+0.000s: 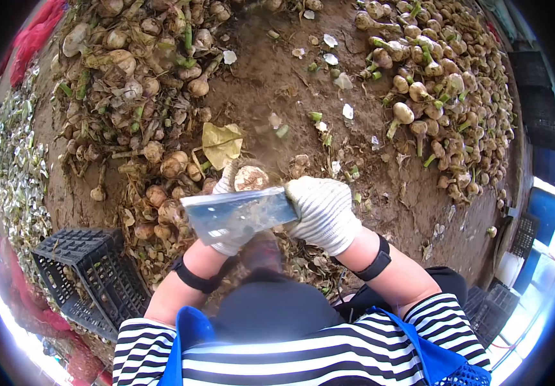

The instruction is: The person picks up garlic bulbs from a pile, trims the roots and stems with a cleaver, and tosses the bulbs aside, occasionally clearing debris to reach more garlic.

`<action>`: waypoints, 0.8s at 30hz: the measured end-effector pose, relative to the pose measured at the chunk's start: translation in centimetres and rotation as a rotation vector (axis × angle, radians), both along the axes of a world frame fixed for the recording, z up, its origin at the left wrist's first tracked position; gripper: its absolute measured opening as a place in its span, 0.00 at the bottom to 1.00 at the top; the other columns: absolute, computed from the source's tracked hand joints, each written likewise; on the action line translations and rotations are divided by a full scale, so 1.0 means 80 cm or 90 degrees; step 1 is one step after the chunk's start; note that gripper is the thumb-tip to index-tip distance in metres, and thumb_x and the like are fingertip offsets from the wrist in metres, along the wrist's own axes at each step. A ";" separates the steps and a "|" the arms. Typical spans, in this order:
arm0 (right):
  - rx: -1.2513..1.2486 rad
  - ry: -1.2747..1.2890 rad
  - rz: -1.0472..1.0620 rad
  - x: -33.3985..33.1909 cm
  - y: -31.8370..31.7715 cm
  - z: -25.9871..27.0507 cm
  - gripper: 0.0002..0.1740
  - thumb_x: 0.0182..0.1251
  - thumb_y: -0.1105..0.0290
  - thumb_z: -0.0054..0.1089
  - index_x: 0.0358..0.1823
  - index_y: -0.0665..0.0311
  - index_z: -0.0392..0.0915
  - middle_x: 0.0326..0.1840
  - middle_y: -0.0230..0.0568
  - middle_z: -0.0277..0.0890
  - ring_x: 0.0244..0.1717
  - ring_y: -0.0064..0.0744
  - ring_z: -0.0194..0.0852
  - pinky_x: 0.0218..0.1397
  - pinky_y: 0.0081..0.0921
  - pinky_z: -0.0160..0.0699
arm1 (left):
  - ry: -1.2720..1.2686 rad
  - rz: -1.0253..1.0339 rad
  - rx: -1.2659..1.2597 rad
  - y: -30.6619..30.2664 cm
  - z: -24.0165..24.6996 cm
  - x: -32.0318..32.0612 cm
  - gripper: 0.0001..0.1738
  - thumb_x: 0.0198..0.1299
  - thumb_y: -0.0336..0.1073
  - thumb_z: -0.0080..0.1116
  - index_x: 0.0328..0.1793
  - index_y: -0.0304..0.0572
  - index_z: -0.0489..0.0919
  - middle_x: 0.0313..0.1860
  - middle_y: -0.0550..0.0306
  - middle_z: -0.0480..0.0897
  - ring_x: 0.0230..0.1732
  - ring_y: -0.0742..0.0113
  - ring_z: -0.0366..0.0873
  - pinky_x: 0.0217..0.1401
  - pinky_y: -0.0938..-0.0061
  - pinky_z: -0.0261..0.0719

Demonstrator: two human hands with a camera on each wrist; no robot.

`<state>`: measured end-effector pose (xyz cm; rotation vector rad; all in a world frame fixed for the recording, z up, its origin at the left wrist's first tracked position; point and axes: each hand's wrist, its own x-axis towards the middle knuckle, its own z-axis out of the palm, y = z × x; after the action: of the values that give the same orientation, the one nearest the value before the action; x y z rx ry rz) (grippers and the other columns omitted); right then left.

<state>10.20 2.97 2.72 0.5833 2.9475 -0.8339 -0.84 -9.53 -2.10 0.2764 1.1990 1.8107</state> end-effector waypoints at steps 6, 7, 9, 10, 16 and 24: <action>-0.016 -0.312 -0.260 0.059 0.056 -0.091 0.13 0.49 0.66 0.62 0.37 0.61 0.77 0.30 0.50 0.80 0.32 0.46 0.81 0.34 0.35 0.79 | 0.326 -0.022 -0.091 0.000 0.032 -0.007 0.33 0.46 0.31 0.69 0.58 0.34 0.66 0.44 0.52 0.80 0.46 0.67 0.78 0.52 0.72 0.77; 0.037 -0.246 -0.287 0.065 0.062 -0.095 0.08 0.50 0.67 0.59 0.32 0.60 0.77 0.25 0.49 0.77 0.28 0.48 0.78 0.31 0.37 0.77 | 0.286 0.043 -0.075 0.002 0.026 -0.013 0.37 0.43 0.31 0.72 0.60 0.33 0.65 0.44 0.52 0.79 0.45 0.66 0.78 0.51 0.73 0.77; 0.088 -0.166 -0.315 0.067 0.056 -0.090 0.04 0.50 0.70 0.56 0.28 0.60 0.78 0.20 0.48 0.76 0.24 0.49 0.76 0.28 0.37 0.75 | 0.730 -0.026 -0.108 0.006 0.010 -0.050 0.45 0.41 0.37 0.76 0.64 0.34 0.63 0.47 0.51 0.78 0.46 0.63 0.78 0.52 0.71 0.78; 0.090 -0.160 -0.316 0.060 0.055 -0.086 0.04 0.50 0.70 0.56 0.28 0.60 0.78 0.20 0.48 0.76 0.24 0.49 0.76 0.28 0.37 0.75 | 0.636 -0.117 -0.170 0.013 0.028 -0.059 0.44 0.40 0.38 0.77 0.63 0.35 0.64 0.49 0.51 0.77 0.47 0.65 0.77 0.52 0.73 0.78; -0.432 -0.045 -0.267 0.032 0.002 -0.051 0.08 0.47 0.71 0.50 0.27 0.62 0.78 0.19 0.45 0.75 0.22 0.43 0.73 0.30 0.32 0.76 | 0.057 0.039 -0.154 0.008 -0.007 -0.069 0.33 0.45 0.42 0.74 0.55 0.39 0.69 0.44 0.56 0.76 0.42 0.68 0.78 0.40 0.73 0.83; -0.377 -0.045 -0.263 0.026 0.007 -0.058 0.06 0.46 0.68 0.53 0.25 0.62 0.73 0.16 0.47 0.70 0.21 0.47 0.70 0.27 0.34 0.70 | -0.244 -0.126 -0.083 -0.011 0.008 -0.056 0.29 0.47 0.36 0.61 0.57 0.36 0.71 0.42 0.56 0.76 0.43 0.65 0.80 0.44 0.72 0.80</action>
<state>12.26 3.51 -1.90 1.1366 2.3479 -1.5875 -5.30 -10.43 -1.42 -0.0271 0.9751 1.5216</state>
